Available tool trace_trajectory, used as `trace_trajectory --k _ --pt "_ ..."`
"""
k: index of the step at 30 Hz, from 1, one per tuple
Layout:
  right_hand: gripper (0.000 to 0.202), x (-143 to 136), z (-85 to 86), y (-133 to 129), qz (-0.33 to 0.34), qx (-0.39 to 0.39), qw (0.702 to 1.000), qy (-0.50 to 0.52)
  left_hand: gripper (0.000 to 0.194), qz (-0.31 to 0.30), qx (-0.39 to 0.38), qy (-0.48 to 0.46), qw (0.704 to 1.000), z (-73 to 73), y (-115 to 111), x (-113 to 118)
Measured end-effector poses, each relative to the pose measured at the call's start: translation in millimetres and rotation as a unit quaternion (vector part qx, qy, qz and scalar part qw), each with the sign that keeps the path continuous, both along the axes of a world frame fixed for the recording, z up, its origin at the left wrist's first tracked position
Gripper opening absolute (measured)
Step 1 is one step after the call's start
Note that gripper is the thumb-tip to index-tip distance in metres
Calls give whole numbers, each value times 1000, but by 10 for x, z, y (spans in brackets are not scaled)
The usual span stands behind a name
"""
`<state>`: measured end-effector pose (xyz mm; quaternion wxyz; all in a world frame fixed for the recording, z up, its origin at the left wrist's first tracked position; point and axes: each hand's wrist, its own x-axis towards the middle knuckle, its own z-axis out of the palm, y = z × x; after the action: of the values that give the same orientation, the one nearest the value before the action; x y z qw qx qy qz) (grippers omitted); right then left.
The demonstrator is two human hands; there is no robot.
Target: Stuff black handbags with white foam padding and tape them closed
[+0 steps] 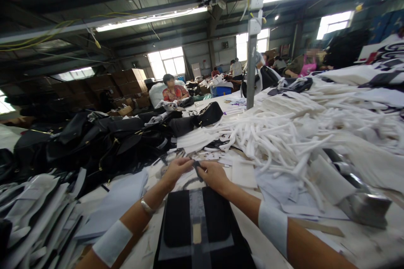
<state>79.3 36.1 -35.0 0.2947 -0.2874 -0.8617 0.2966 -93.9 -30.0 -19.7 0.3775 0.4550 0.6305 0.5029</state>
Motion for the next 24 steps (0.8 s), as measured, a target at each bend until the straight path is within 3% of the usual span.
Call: trace_trajectory --k 7,18,24 --pt "30 -24 2 -23 -13 26 999 -25 17 -22 37 97 994 156 -59 12" --pt "27 -37 103 27 16 61 991 -122 12 -72 22 100 992 21 -51 -73" --pt "26 -77 175 30 16 84 980 -178 15 -34 56 99 993 -7 -56 -16"
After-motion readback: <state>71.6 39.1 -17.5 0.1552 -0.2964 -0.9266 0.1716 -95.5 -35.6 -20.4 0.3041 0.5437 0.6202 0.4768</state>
